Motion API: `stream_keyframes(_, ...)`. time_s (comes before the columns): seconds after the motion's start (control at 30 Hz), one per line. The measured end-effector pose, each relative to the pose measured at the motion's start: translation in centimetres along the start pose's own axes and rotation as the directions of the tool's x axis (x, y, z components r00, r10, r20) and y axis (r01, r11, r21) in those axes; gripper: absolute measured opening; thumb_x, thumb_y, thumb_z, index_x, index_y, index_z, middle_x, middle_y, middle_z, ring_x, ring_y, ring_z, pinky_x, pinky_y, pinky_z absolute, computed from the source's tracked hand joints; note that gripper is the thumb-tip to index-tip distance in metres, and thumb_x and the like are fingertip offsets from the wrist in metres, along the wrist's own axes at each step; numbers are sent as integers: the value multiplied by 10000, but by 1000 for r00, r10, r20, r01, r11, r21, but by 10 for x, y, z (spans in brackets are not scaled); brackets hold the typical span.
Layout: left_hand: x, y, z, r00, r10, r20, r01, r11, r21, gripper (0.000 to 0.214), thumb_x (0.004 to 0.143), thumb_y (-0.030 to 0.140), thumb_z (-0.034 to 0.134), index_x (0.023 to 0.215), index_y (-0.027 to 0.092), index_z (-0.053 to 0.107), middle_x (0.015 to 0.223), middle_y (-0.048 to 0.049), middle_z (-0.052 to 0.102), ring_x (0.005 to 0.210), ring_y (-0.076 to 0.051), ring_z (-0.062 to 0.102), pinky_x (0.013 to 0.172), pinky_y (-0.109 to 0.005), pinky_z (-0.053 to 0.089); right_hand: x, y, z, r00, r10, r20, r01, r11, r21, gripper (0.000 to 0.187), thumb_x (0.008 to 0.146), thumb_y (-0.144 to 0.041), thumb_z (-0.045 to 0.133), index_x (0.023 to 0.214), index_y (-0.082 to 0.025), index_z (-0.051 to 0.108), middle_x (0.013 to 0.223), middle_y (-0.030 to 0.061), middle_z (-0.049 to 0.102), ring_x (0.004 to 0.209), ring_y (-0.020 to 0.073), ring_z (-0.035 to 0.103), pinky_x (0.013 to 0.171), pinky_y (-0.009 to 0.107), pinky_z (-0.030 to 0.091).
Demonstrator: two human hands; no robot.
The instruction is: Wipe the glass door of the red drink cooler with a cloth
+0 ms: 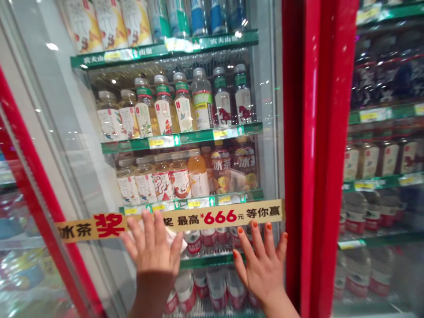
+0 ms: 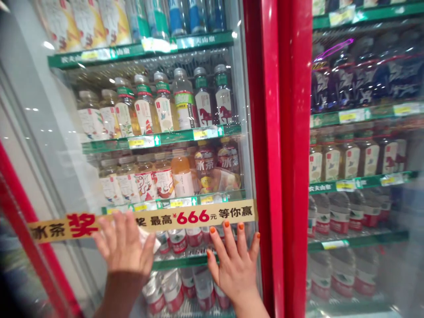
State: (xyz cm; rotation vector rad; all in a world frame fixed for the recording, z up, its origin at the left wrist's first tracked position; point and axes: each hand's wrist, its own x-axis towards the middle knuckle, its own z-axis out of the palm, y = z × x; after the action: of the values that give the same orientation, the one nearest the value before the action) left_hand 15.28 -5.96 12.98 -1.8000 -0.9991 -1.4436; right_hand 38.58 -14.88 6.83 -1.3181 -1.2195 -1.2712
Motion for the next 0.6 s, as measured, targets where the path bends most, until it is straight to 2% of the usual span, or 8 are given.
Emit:
stream_keyframes(0.07,27,14,-1,999,-40,-3,40,999,-23,827,1094,492,437,1774,255,31,1874,-108,40,1733,-398,-83,1366,-773,3,0,0,-1,1000,16,0,-16,1000,5,759,1073,-476,558,1753,-326,258,1847,1,183,1735,292,123,1412,617,35)
stream_keyframes(0.13,34,41,2,999,44,4,-44,999,-22,827,1090,541,435,1775,249,77,1872,-83,114,1741,-355,-81,1389,-721,-10,-1,1,-2,1000,17,6,-17,1000,12,759,1068,-474,569,1750,-330,268,1844,0,189,1734,291,130,1411,621,46)
stream_keyframes(0.23,1,66,9,965,259,31,-259,966,14,844,1043,572,553,1761,290,210,1848,-24,245,1751,-307,9,1426,-619,-5,-2,1,-2,1000,7,4,-7,1000,22,753,1063,-496,571,1743,-336,290,1837,6,214,1729,312,154,1401,656,70)
stream_keyframes(0.33,-41,29,9,965,254,61,-257,965,59,915,1008,528,632,1766,280,183,1864,-54,168,1747,-348,31,1424,-639,21,-4,1,0,1000,20,-6,-20,1000,24,732,1071,-512,561,1737,-346,306,1832,-5,234,1727,304,167,1405,645,75)
stream_keyframes(0.4,-43,-17,4,997,73,36,-76,993,87,955,1023,490,598,1774,215,74,1869,-129,63,1735,-417,20,1399,-716,47,-5,1,2,1000,23,-13,-22,999,29,724,1073,-513,559,1734,-350,313,1828,-12,246,1725,295,174,1410,629,80)
stream_keyframes(0.47,-20,-51,-3,988,-154,-17,155,984,83,928,1061,462,512,1766,166,-13,1862,-180,-9,1723,-462,11,1378,-761,64,-6,1,2,999,24,-21,-23,999,33,723,1069,-516,563,1730,-347,326,1825,-9,253,1723,302,182,1410,630,82)
stream_keyframes(0.53,9,-55,-10,962,-267,-56,270,961,51,898,1082,476,448,1762,152,-42,1860,-192,-29,1719,-468,-6,1373,-767,71,-9,2,3,999,36,-23,-36,999,36,719,1064,-517,565,1725,-344,344,1822,-2,264,1719,320,194,1405,644,82)
stream_keyframes(0.6,24,-31,-10,976,-215,-36,216,976,37,908,1079,536,435,1765,164,-29,1866,-172,-11,1726,-442,-27,1380,-753,75,-12,3,4,999,51,-15,-51,998,45,712,1057,-521,568,1717,-351,364,1818,-2,282,1712,343,216,1396,672,92)
